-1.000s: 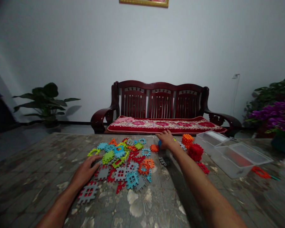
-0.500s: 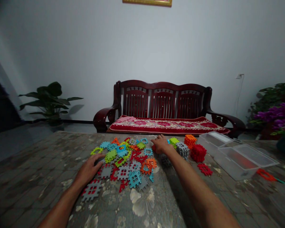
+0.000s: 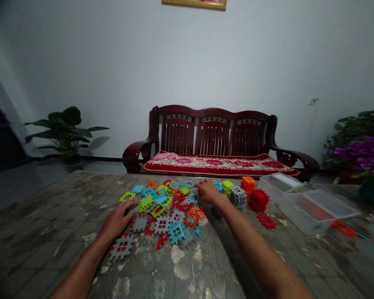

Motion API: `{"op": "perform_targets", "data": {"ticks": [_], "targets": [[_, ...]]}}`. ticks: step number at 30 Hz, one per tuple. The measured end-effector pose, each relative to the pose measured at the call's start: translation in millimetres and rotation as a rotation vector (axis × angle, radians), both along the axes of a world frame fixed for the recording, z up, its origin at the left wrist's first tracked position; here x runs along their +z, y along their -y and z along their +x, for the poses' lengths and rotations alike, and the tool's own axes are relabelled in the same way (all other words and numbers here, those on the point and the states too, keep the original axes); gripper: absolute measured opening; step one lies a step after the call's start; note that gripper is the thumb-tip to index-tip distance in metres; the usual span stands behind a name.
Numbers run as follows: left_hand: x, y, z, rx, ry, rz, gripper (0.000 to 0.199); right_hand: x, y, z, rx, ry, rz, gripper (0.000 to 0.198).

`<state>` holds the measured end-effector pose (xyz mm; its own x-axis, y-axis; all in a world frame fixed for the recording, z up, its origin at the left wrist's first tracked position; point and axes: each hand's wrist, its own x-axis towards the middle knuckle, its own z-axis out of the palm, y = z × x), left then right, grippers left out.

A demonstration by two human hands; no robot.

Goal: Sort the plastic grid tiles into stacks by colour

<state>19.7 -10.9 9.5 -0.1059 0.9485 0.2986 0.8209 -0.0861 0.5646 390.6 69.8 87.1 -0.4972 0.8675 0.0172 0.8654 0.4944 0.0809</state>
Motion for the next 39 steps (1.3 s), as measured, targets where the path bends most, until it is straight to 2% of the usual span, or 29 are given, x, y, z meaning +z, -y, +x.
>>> {"op": "perform_targets", "data": {"ticks": [4, 8, 11, 16, 21, 24, 31, 34, 39], "targets": [[0.8, -0.1, -0.3, 0.002, 0.008, -0.001, 0.04, -2.4, 14.4, -12.3, 0.071, -0.048, -0.035, 0.052], [3.6, 0.3, -0.3, -0.018, 0.005, -0.016, 0.04, -7.3, 24.8, -24.2, 0.053, -0.119, -0.038, 0.045], [2.9, 0.3, 0.5, -0.004, 0.012, 0.0, 0.039, -12.7, 41.4, -29.8, -0.014, -0.178, -0.013, 0.048], [2.0, 1.3, 2.8, 0.01, 0.0, 0.012, 0.039, -34.2, 90.1, -40.5, -0.194, -0.449, -0.009, 0.042], [3.4, 1.3, 3.4, 0.0, -0.01, 0.0, 0.039, -59.0, 122.8, -63.6, -0.235, -0.45, -0.029, 0.054], [1.8, 0.5, 3.1, 0.0, 0.01, 0.01, 0.04, -62.3, 125.3, -81.4, -0.248, -0.459, -0.041, 0.056], [3.3, 4.2, 3.0, 0.075, 0.011, -0.002, 0.041, -55.9, 117.2, -109.0, -0.224, -0.548, -0.063, 0.055], [6.7, 6.1, 3.8, 0.094, -0.007, -0.008, 0.041, -59.6, 114.9, -105.8, -0.201, -0.641, -0.039, 0.052], [8.4, 6.4, 4.2, 0.101, -0.015, -0.016, 0.04, -56.4, 110.8, -69.9, -0.216, -0.658, 0.188, 0.052]]}}
